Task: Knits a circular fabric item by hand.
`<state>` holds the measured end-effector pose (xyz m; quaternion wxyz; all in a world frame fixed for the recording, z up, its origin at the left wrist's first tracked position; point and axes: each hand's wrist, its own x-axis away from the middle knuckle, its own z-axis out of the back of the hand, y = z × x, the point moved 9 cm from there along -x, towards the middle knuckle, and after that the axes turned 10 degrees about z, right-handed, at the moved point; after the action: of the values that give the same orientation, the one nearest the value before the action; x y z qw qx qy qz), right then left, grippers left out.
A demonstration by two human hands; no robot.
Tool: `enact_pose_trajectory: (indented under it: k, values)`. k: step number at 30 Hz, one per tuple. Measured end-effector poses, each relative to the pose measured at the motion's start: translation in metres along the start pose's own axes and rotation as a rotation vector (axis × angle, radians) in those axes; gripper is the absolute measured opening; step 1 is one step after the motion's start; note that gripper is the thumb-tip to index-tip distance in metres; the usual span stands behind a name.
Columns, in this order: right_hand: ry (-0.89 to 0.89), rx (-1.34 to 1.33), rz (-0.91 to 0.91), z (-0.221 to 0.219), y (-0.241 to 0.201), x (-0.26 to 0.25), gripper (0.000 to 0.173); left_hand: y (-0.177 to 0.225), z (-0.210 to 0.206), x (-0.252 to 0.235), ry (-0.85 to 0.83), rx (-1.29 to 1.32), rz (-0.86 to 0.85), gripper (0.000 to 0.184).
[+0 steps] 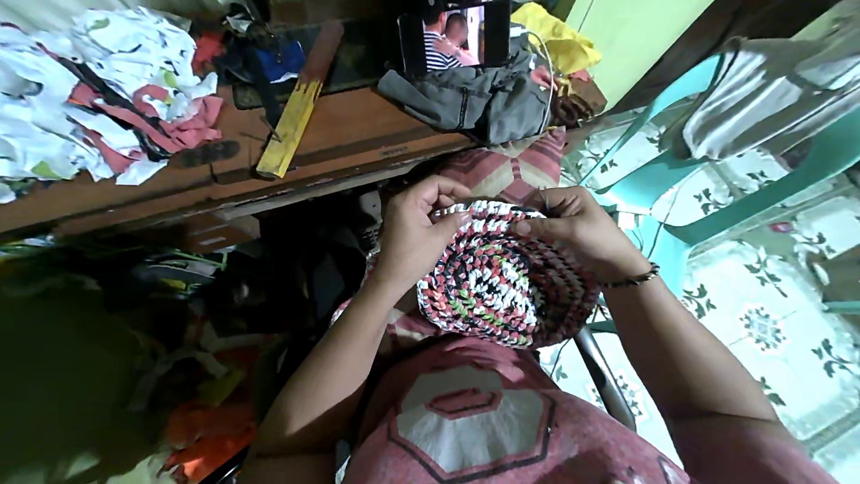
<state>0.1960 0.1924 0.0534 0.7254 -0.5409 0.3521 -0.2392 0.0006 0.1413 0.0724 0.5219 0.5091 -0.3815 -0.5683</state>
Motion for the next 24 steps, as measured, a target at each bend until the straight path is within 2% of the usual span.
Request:
enact_pose_trajectory:
  k: [3, 8, 12, 17, 21, 24]
  values:
    - [-0.156, 0.093, 0.014, 0.001, 0.000, -0.001, 0.007, 0.001, -0.008, 0.004, -0.032, -0.032, -0.031, 0.019]
    - [-0.260, 0.245, 0.021, -0.011, -0.007, -0.015, 0.027, -0.003, -0.017, 0.019, 0.000, -0.037, -0.027, 0.014]
    - [-0.306, 0.287, 0.082, -0.024, -0.006, -0.027, 0.020, -0.007, -0.012, 0.022, 0.022, -0.064, 0.008, 0.020]
    - [-0.271, 0.224, 0.034, -0.026, -0.001, -0.025, 0.015, -0.017, -0.008, 0.022, -0.029, -0.105, 0.079, 0.009]
    - [-0.268, 0.214, 0.029, -0.028, -0.001, -0.025, 0.014, -0.006, -0.013, 0.025, 0.103, -0.252, -0.012, 0.003]
    - [-0.261, 0.213, 0.032, -0.027, 0.002, -0.026, 0.015, -0.008, -0.019, 0.027, 0.096, -0.294, -0.034, 0.005]
